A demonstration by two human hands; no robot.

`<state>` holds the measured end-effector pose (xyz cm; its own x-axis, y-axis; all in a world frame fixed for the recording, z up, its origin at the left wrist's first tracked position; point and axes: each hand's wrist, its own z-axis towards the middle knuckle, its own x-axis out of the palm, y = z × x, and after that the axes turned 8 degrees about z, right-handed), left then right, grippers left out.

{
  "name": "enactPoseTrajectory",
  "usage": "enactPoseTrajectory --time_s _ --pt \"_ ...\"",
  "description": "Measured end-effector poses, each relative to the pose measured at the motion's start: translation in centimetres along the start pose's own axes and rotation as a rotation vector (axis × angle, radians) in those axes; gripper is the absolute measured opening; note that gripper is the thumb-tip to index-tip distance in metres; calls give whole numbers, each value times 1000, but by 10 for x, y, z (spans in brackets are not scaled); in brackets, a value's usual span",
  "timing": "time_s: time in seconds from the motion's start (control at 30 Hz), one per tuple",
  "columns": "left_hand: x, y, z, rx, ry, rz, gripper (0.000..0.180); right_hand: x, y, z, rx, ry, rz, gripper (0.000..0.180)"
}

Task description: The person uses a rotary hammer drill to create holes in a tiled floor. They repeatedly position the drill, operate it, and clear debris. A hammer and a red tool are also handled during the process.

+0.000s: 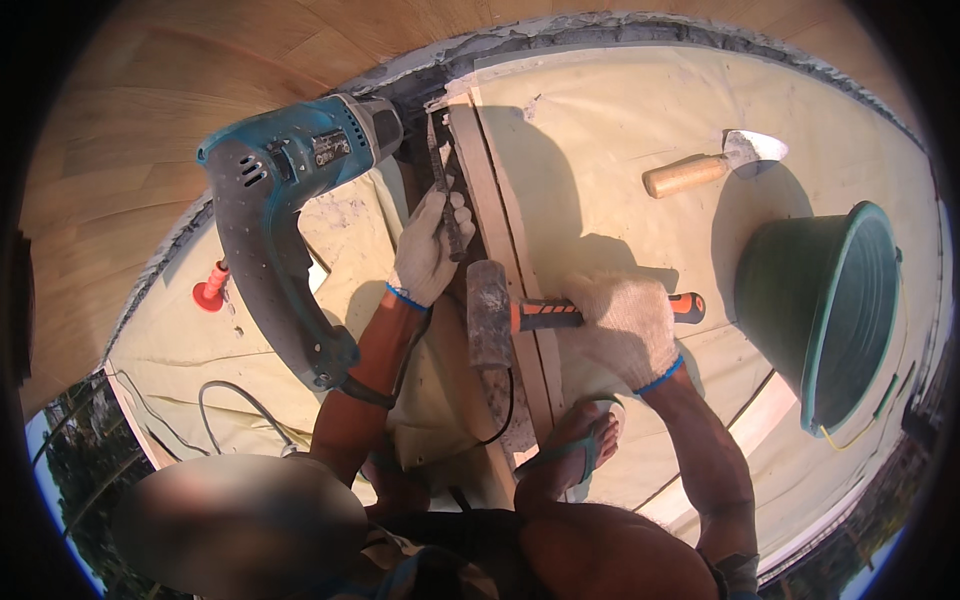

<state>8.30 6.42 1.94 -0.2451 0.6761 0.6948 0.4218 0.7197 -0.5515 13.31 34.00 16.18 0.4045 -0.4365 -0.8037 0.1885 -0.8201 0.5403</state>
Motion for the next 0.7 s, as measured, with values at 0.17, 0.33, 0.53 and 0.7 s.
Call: enactPoseTrajectory --time_s 0.17,0.33,0.53,0.7 --pt "-10 -5 0 -22 18 9 32 1 2 8 -9 9 -1 18" --pt "-11 6 -2 -71 44 6 35 2 5 12 -38 21 -47 18" --pt "-12 6 6 -87 110 -11 37 8 1 18 -86 -31 -26 17" --pt "-20 6 10 -107 170 -28 37 19 -4 32 -23 14 -84 19"
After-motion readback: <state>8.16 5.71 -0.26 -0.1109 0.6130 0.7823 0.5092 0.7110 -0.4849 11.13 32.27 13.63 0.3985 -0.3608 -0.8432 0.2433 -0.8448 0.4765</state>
